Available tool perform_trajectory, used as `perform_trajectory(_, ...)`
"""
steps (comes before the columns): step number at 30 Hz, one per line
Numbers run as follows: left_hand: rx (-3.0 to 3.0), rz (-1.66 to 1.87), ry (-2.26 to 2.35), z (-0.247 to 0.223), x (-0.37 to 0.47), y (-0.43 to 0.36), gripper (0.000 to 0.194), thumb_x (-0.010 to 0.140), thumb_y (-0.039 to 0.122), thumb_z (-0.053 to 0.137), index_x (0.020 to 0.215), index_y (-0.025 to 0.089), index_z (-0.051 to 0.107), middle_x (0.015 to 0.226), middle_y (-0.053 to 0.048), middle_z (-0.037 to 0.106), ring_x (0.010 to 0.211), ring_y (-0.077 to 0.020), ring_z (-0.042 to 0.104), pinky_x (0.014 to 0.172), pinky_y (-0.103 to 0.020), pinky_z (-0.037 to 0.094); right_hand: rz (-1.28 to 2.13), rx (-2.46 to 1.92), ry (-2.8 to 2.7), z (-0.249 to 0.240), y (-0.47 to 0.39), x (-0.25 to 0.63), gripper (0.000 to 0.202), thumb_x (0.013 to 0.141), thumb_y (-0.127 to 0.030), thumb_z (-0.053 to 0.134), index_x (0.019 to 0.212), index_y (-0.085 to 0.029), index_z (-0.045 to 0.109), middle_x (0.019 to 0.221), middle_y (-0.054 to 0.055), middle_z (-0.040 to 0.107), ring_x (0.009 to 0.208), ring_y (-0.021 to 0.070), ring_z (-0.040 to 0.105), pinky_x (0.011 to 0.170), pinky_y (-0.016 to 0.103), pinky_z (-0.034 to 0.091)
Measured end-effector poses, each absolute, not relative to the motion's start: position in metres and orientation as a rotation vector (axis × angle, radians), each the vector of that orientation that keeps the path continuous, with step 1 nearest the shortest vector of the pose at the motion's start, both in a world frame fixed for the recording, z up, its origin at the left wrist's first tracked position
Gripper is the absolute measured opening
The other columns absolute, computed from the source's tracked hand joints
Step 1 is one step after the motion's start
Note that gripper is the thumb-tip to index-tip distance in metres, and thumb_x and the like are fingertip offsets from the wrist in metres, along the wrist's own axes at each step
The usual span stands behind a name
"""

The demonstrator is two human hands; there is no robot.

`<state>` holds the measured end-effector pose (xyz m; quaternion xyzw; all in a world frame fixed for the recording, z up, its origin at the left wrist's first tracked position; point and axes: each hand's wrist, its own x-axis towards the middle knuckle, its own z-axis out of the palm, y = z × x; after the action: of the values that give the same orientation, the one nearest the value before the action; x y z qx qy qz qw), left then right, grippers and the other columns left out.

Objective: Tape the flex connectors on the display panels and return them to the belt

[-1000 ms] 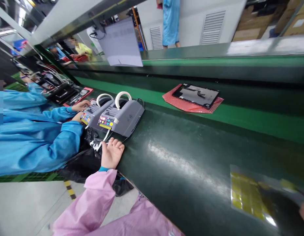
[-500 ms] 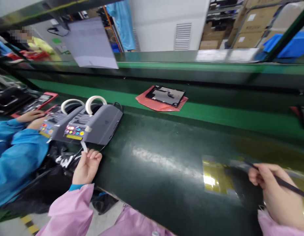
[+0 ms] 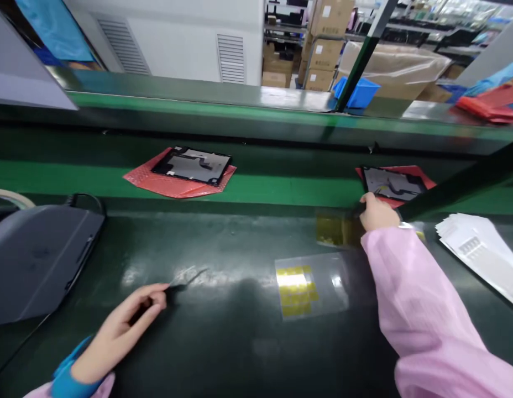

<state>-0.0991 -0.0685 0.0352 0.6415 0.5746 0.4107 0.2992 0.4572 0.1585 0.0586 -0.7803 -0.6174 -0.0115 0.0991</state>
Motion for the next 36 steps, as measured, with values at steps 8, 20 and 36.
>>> perform_trajectory(8, 1.72, 1.051, 1.116, 0.033, -0.052, -0.019, 0.046, 0.1, 0.023, 0.054, 0.145, 0.031, 0.051, 0.086, -0.003, 0.07, 0.077, -0.0171, 0.067, 0.076, -0.029, 0.054, -0.062, -2.537, -1.845, 0.061, 0.222, 0.497, 0.023, 0.084, -0.009, 0.049, 0.068, -0.025, 0.045, 0.058, 0.001, 0.047, 0.047, 0.0114, 0.031, 0.057, 0.038, 0.027)
perform_trajectory(20, 1.169, 1.226, 0.765, 0.032, 0.023, 0.064, 0.091, 0.093, 0.031, 0.069, 0.163, 0.031, 0.011, 0.106, -0.008, 0.072, 0.098, -0.0198, 0.067, 0.095, -0.039, 0.048, -0.406, -2.222, -2.184, 0.081, 0.24, 0.424, 0.019, 0.087, -0.025, 0.067, 0.075, -0.023, 0.052, 0.051, -0.004, 0.035, 0.047, 0.0112, 0.022, 0.057, 0.035, 0.016)
perform_trajectory(36, 0.638, 1.566, 0.781, 0.03, 0.029, 0.121, 0.128, 0.074, 0.016, 0.074, 0.158, 0.038, -0.019, 0.146, -0.003, 0.06, 0.123, -0.0202, 0.064, 0.113, -0.04, 0.039, -0.214, -0.755, -2.529, 0.1, 0.078, 0.215, 0.016, 0.098, -0.035, 0.059, 0.09, -0.023, 0.065, 0.086, 0.008, 0.078, 0.082, 0.0222, 0.074, 0.072, 0.028, 0.052)
